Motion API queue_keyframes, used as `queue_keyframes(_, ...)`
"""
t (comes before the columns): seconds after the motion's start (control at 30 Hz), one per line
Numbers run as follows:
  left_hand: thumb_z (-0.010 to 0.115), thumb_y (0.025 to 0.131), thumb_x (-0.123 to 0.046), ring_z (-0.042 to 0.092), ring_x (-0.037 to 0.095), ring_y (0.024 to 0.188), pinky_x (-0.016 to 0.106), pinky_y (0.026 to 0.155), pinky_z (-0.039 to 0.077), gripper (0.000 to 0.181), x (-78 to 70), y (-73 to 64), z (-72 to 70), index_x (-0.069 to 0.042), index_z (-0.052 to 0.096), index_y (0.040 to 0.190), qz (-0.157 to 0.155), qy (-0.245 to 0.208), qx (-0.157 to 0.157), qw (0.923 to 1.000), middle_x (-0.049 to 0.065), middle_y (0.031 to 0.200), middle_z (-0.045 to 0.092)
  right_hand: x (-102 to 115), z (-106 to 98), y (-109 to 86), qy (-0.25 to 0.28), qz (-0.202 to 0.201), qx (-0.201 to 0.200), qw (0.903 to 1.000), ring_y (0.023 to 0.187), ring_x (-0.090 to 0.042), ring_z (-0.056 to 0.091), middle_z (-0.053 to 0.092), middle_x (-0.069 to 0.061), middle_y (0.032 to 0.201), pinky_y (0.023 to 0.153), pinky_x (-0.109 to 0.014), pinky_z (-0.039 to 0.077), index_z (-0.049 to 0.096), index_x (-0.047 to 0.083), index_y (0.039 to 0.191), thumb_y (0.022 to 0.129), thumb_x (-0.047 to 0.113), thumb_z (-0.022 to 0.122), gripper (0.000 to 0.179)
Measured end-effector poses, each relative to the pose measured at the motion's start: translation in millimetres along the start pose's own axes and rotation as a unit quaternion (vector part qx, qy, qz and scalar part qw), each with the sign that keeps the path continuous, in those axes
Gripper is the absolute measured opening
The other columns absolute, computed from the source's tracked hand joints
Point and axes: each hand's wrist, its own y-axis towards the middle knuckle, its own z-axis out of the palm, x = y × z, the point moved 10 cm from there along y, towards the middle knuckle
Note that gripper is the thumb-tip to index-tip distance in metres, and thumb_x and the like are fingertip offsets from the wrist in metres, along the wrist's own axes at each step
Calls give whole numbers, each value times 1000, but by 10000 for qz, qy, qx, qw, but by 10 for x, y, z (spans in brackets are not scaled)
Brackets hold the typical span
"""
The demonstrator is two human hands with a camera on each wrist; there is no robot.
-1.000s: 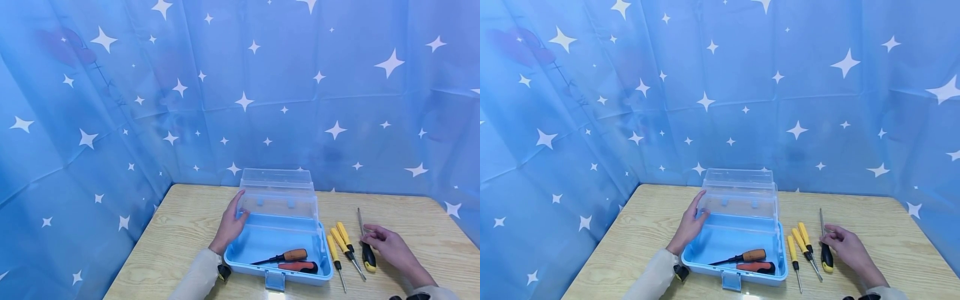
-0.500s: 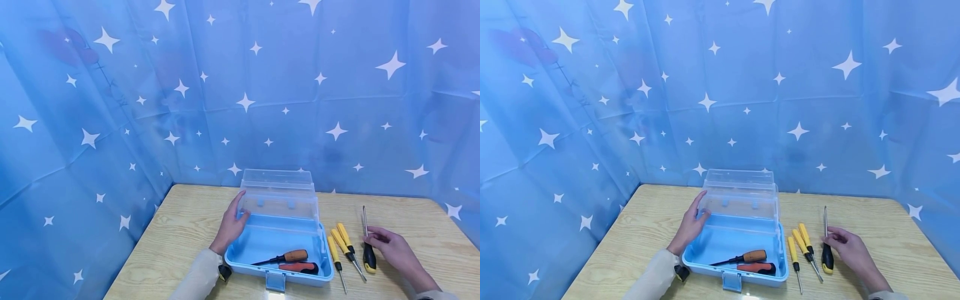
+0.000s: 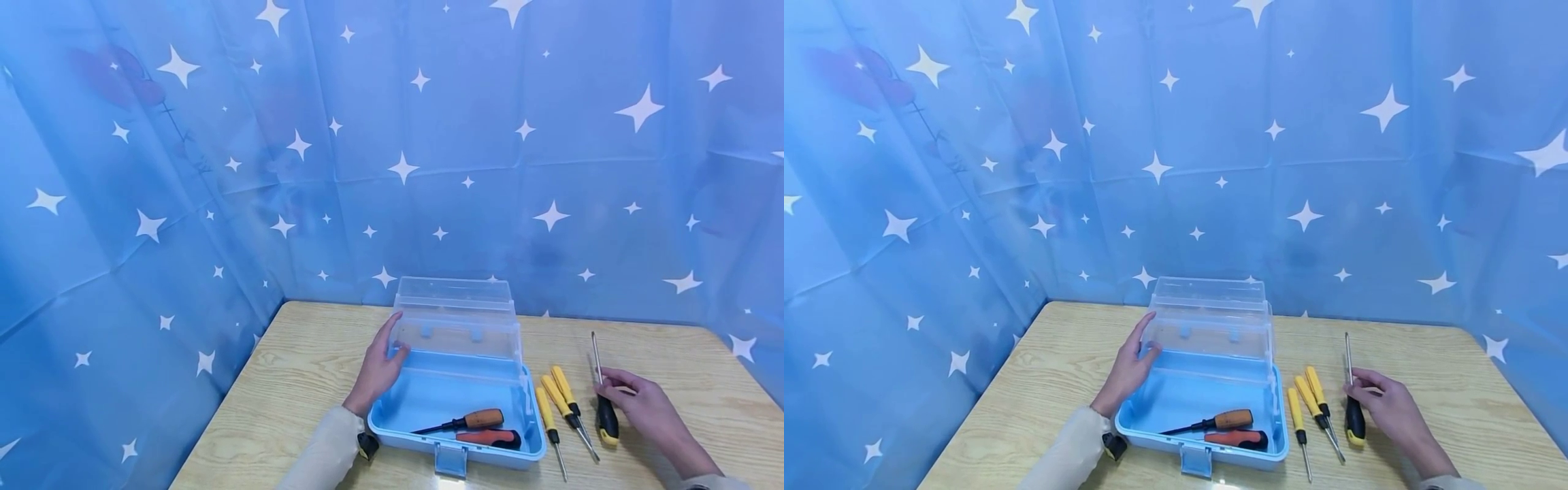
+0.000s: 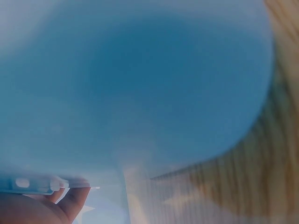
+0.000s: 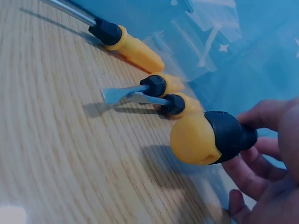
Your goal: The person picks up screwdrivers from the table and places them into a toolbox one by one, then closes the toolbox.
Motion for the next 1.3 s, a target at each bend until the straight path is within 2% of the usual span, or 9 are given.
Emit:
queue_keyframes(0.13, 54, 102, -30, 30, 24, 148, 60, 113, 34, 59, -3, 1, 12, -50, 27, 151, 3, -20, 1, 10000, -10, 160, 29, 34, -8, -20, 102, -80, -89, 9999, 84, 22, 47, 62, -17, 118, 71, -18, 53, 43, -11, 143, 101, 42, 54, 68)
queue_keyframes(0.27, 54, 102, -29, 29, 25, 148, 61, 113, 33, 60, -4, 5, 12, -48, 27, 152, -22, -21, -14, 10000, -8, 161, 29, 110, -59, -30, 70, -205, -376, 9991, 82, 16, 51, 66, -15, 112, 66, -19, 51, 45, -7, 143, 100, 40, 56, 64)
queue_keyframes(0.4, 54, 102, -26, 28, 27, 149, 62, 113, 32, 60, 1, 4, 5, -49, 27, 151, -52, -42, -18, 10000, -7, 161, 29, 180, -112, -33, 41, -299, -594, 9978, 81, 14, 53, 71, -5, 103, 64, -16, 45, 46, -4, 143, 99, 38, 59, 63)
queue_keyframes(0.5, 53, 103, -25, 28, 26, 149, 61, 113, 32, 61, 0, 6, 3, -49, 27, 152, -30, -37, -14, 10000, -7, 161, 29, 231, -114, -31, 72, -326, -559, 9979, 83, 16, 53, 72, 0, 102, 65, -13, 45, 46, -3, 144, 99, 39, 58, 62)
queue_keyframes(0.6, 54, 102, -26, 28, 26, 149, 59, 114, 33, 61, 0, 9, -2, -49, 27, 152, -11, -17, -21, 10000, -7, 161, 29, 313, -103, -36, 86, -406, -534, 9977, 83, 13, 54, 71, -1, 102, 67, -13, 47, 47, -2, 144, 99, 40, 58, 62)
queue_keyframes(0.73, 54, 102, -25, 27, 25, 149, 59, 114, 33, 61, 9, 12, -6, -49, 27, 151, -24, -5, -32, 10000, -8, 161, 29, 472, -59, -54, 391, -679, -443, 9959, 83, 1, 66, 72, -6, 101, 68, -13, 50, 45, -4, 144, 100, 36, 58, 60)
queue_keyframes(0.87, 54, 102, -25, 28, 25, 149, 58, 114, 33, 61, 10, 13, -3, -48, 27, 152, -19, 0, -29, 10000, -7, 161, 29, 633, -10, -80, 922, -963, -265, 9907, 84, -10, 72, 71, -1, 97, 68, -19, 56, 42, -7, 144, 102, 27, 57, 57)
queue_keyframes(1.1, 54, 101, -23, 28, 24, 148, 56, 116, 31, 61, -17, 9, -11, -46, 28, 152, 2, -124, -10, 9999, -7, 161, 30, 822, 47, -114, 1316, -1032, 30, 9859, 75, -21, 71, 64, 6, 97, 62, -34, 60, 38, -6, 147, 103, 25, 54, 57)
queue_keyframes(1.3, 54, 102, -21, 28, 23, 148, 56, 117, 30, 62, -18, 10, -9, -44, 28, 153, 4, -116, -21, 9999, -7, 160, 31, 914, 68, -124, 1244, -1134, 90, 9857, 68, -23, 66, 60, 10, 100, 60, -32, 57, 39, -5, 148, 104, 26, 52, 55)
